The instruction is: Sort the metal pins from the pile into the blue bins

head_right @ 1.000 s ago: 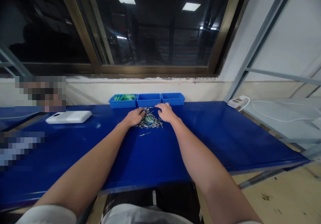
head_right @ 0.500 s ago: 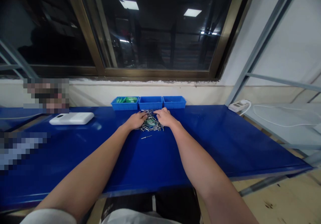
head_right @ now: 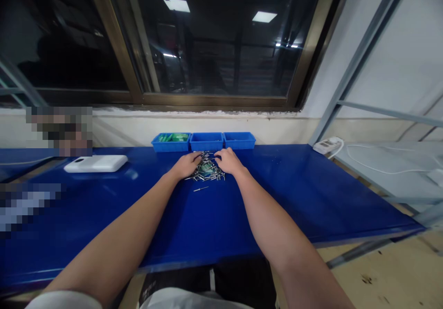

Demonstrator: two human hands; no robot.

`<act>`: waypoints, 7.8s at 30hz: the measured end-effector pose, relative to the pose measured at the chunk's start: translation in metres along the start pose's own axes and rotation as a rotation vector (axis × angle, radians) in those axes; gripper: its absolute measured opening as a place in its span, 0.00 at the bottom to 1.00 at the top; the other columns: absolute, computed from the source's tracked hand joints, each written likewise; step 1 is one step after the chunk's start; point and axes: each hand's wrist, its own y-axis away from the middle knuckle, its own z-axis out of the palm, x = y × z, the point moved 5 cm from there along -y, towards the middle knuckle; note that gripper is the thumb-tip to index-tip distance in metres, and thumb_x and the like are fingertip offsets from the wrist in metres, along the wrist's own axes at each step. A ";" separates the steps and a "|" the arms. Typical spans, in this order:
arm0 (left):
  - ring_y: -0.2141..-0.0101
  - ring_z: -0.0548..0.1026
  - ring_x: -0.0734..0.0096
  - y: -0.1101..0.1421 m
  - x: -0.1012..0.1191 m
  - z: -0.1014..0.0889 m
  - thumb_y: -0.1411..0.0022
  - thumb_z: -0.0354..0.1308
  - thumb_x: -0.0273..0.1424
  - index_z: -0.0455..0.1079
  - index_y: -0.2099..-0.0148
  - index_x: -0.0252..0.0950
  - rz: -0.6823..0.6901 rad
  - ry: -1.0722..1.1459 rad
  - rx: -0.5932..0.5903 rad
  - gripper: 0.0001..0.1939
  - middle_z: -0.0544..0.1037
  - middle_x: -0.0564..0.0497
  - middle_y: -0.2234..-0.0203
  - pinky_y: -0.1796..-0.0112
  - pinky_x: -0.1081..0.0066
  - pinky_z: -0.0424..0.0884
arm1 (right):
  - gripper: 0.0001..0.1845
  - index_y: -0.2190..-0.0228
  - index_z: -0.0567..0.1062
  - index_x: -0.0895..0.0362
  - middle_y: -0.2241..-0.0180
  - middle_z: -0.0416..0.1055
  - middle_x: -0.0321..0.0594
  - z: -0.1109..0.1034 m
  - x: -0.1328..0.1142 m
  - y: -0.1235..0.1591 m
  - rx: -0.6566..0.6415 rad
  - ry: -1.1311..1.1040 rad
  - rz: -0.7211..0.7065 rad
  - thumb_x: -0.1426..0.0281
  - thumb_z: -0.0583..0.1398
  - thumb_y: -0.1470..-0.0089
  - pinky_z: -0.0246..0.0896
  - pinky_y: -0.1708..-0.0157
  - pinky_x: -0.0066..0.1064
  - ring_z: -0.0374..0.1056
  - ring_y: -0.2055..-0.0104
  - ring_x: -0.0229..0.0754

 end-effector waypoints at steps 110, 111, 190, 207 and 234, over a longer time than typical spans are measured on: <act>0.54 0.72 0.61 0.004 0.026 0.005 0.38 0.46 0.39 0.68 0.52 0.36 0.118 -0.059 -0.043 0.19 0.74 0.44 0.55 0.55 0.68 0.66 | 0.09 0.76 0.76 0.57 0.68 0.72 0.40 0.008 -0.008 0.002 -0.047 -0.172 0.067 0.71 0.56 0.53 0.56 0.63 0.27 0.66 0.66 0.39; 0.54 0.71 0.62 0.004 0.026 0.004 0.38 0.46 0.39 0.68 0.51 0.36 0.116 -0.050 -0.029 0.19 0.74 0.44 0.54 0.54 0.68 0.66 | 0.09 0.76 0.75 0.58 0.69 0.72 0.41 0.008 -0.008 0.002 -0.038 -0.165 0.065 0.71 0.55 0.53 0.56 0.63 0.27 0.66 0.66 0.39; 0.50 0.69 0.61 0.000 0.000 0.007 0.37 0.44 0.38 0.68 0.51 0.38 -0.016 -0.054 0.009 0.18 0.69 0.43 0.48 0.51 0.64 0.63 | 0.13 0.65 0.77 0.56 0.67 0.75 0.41 -0.010 -0.003 0.004 0.075 -0.394 0.072 0.66 0.57 0.53 0.60 0.62 0.33 0.67 0.67 0.40; 0.59 0.73 0.68 0.005 0.024 -0.017 0.39 0.50 0.36 0.70 0.53 0.36 0.160 0.094 0.209 0.16 0.75 0.47 0.61 0.54 0.70 0.66 | 0.16 0.78 0.71 0.57 0.76 0.71 0.39 -0.011 -0.016 0.000 0.106 -0.316 0.114 0.65 0.50 0.45 0.54 0.69 0.28 0.64 0.72 0.39; 0.63 0.73 0.67 0.007 0.026 -0.025 0.39 0.50 0.36 0.69 0.54 0.36 0.137 0.150 0.310 0.14 0.76 0.48 0.64 0.59 0.70 0.67 | 0.14 0.73 0.74 0.58 0.75 0.73 0.38 -0.015 -0.001 0.002 0.241 -1.076 0.256 0.61 0.62 0.62 0.55 0.76 0.27 0.64 0.74 0.36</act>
